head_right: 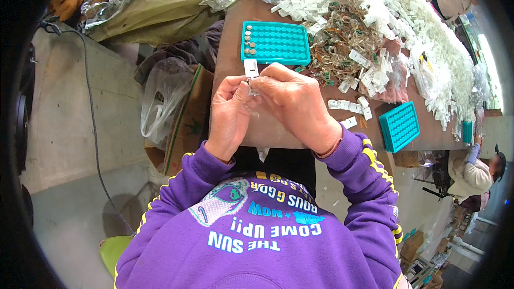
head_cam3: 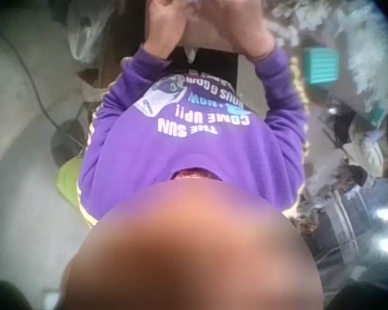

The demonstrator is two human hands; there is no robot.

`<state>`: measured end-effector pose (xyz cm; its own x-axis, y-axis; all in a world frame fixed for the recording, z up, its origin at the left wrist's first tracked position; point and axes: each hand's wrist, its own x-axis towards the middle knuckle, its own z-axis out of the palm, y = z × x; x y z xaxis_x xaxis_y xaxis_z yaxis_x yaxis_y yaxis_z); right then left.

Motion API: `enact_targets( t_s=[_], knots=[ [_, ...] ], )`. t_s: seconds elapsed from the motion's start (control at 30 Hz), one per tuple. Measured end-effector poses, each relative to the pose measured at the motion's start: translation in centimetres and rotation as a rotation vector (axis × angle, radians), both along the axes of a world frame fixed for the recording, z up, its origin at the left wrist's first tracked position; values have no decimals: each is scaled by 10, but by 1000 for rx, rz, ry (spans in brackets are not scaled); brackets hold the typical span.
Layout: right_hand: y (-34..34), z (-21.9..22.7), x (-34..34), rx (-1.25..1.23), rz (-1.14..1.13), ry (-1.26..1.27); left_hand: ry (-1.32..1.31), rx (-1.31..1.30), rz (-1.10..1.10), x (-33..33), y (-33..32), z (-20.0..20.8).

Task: The person repeatedly picks small white plastic housings and metal components from a table, inserts the metal parts into the housings, and places the assembled units into a teal tray. The person also moves a teal tray on the table to access more parts.

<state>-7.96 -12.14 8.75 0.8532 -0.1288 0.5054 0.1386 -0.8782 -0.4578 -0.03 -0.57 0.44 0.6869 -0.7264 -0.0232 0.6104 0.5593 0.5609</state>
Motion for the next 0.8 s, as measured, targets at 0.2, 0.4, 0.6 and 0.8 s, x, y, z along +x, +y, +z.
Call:
enact_targets(
  t_s=[0.2, 0.4, 0.6, 0.8],
  knots=[
    [-2, 5, 4, 46, -28, -49, -6, -16, -14, 1, 1, 2],
    [-7, 5, 12, 129, 21, -11, 18, 44, -3, 1, 1, 4],
    [-6, -5, 8, -27, 31, -32, 49, 34, -33, 3, 2, 6],
    [0, -17, 7, -259, 73, -219, 82, 27, 12, 2, 0, 6]
  ],
)
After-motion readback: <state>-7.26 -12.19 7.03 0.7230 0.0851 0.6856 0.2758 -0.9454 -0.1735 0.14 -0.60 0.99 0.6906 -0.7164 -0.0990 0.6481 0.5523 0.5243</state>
